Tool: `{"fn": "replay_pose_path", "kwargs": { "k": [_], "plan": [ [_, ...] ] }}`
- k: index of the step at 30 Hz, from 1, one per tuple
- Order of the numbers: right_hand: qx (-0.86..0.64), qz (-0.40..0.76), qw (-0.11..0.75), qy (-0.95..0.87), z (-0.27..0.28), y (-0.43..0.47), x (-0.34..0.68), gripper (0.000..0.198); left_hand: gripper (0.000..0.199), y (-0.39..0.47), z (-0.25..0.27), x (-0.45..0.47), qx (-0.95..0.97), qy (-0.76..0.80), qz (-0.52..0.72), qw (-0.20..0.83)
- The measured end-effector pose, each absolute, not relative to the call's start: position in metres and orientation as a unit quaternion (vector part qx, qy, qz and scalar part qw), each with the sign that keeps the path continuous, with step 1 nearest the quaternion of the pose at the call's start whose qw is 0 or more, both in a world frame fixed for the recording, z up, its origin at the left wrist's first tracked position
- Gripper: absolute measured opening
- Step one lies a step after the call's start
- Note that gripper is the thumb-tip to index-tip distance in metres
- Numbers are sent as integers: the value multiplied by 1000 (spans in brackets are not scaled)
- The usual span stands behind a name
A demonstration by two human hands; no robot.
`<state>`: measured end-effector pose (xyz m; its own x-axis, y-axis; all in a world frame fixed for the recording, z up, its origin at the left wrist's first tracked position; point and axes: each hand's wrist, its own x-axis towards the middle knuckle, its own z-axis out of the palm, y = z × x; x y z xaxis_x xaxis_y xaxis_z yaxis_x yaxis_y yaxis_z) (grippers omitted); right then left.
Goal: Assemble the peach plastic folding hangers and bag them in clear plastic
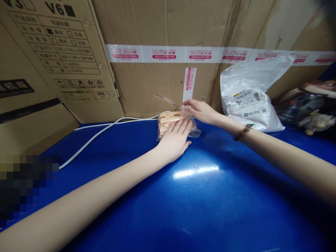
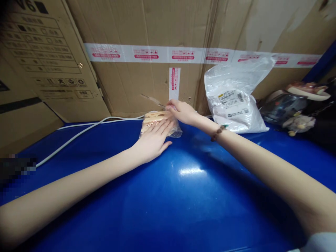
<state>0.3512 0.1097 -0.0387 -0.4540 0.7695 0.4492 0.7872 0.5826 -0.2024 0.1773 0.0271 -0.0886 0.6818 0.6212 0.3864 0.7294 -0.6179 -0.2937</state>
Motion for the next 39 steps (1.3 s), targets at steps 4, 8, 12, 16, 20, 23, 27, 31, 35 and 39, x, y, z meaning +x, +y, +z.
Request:
{"fn": "replay_pose_path", "kwargs": {
  "k": [4, 8, 12, 16, 20, 23, 27, 31, 35, 39],
  "plan": [
    [-405, -66, 263, -873, -28, 51, 356, 42, 66, 1, -88, 164, -905, -352, -130, 198],
    [-338, -119, 208, -910, -36, -12, 351, 46, 69, -25, -87, 148, -920, -338, -144, 139],
    [-321, -76, 170, -929, -65, -43, 346, 51, 69, -41, -87, 129, -921, -366, -123, 56],
    [-349, -12, 128, -928, -88, -37, 351, 63, 69, -44, -87, 120, -911, -404, -78, -31],
    [-368, 37, 97, -924, -92, -28, 358, 68, 69, -44, -87, 121, -903, -422, -54, -60],
    [-375, 31, 90, -922, -90, -29, 360, 67, 69, -44, -86, 122, -903, -423, -51, -58],
    [-374, 23, 84, -923, -89, -32, 359, 67, 69, -45, -86, 122, -903, -423, -41, -61],
    [-369, 10, 68, -927, -86, -32, 358, 66, 72, -45, -85, 122, -902, -424, -38, -69],
    [-368, -2, 52, -928, -86, -31, 358, 67, 72, -44, -85, 121, -901, -426, -39, -73],
    [-368, -7, 48, -929, -86, -31, 358, 67, 72, -44, -85, 121, -900, -427, -37, -75]
  ]
}}
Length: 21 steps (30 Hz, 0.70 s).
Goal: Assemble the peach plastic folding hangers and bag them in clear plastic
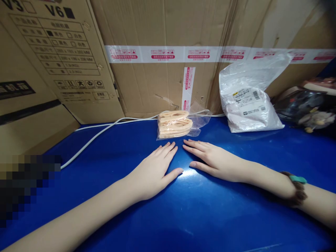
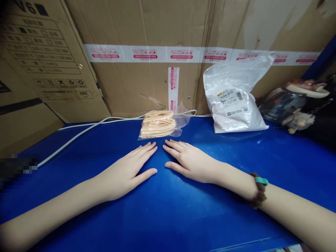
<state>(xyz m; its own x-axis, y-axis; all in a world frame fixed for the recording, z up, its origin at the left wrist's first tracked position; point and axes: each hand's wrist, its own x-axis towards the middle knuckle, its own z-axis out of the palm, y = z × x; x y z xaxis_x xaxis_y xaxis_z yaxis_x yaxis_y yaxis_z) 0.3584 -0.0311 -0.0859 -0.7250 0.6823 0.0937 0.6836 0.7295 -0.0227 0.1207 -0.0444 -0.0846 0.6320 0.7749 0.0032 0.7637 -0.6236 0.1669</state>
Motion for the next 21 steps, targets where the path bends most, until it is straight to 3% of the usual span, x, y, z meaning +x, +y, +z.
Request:
{"fn": "replay_pose_path", "kwargs": {
  "k": [21],
  "plan": [
    [-370, -1, 51, -928, -83, -33, 357, 66, 71, -45, -83, 121, 902, 425, 37, 60]
  ]
}}
